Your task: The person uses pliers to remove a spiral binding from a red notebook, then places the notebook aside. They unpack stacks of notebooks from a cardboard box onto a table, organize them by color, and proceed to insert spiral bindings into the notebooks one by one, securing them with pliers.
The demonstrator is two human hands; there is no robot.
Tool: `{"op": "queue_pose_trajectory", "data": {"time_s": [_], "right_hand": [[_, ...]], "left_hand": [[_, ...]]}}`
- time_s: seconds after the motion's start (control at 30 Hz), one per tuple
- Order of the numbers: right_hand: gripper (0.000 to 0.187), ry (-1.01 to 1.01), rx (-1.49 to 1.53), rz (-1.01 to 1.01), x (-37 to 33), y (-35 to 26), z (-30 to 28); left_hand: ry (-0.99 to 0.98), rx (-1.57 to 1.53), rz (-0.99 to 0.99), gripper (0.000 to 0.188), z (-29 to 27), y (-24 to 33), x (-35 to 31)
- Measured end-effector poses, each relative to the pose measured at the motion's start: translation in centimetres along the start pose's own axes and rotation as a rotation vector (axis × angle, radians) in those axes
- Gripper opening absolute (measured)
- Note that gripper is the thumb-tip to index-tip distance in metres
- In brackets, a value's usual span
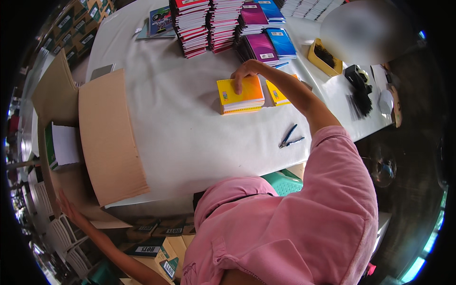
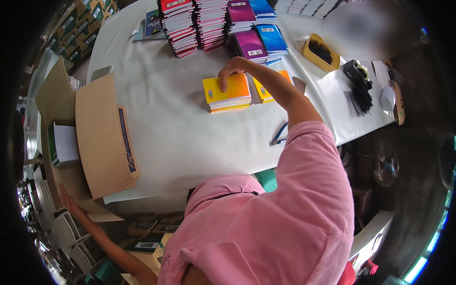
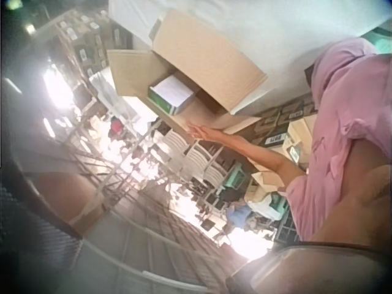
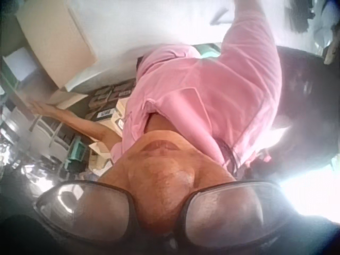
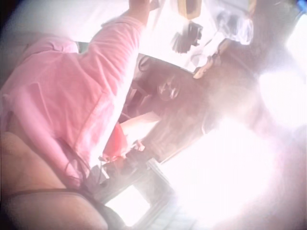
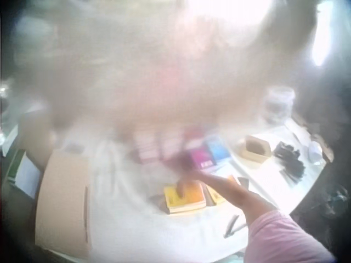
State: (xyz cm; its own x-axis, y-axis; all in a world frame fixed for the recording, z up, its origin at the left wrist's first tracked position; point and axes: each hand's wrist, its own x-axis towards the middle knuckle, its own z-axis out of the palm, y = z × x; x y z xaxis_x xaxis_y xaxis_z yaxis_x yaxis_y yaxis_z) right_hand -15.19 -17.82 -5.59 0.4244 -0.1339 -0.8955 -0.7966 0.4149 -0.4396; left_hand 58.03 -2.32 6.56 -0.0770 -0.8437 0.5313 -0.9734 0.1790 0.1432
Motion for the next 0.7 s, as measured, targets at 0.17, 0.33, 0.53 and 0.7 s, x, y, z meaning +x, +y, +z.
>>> {"op": "queue_pose_trajectory", "data": {"time_s": [0.17,0.33,0.53,0.7], "right_hand": [[0.078,-0.023,-0.068,-0.025,-1.0,0.5,0.2],[0.101,0.294,-0.933,-0.15,-2.9,2.0,-1.6],[0.062,0.825,-0.54,-0.782,-16.3,-15.1,7.3],[0.057,0.46,-0.202,-1.171,-14.1,-33.7,16.5]], "left_hand": [[-0.03,-0.025,0.248,0.048,-0.7,-2.3,-0.1],[0.089,-0.625,-0.43,0.045,1.6,-0.5,1.7],[0.176,0.035,-0.068,0.056,1.2,1.6,0.0],[0.229,0.001,-0.238,0.064,1.0,3.2,-0.7]]}}
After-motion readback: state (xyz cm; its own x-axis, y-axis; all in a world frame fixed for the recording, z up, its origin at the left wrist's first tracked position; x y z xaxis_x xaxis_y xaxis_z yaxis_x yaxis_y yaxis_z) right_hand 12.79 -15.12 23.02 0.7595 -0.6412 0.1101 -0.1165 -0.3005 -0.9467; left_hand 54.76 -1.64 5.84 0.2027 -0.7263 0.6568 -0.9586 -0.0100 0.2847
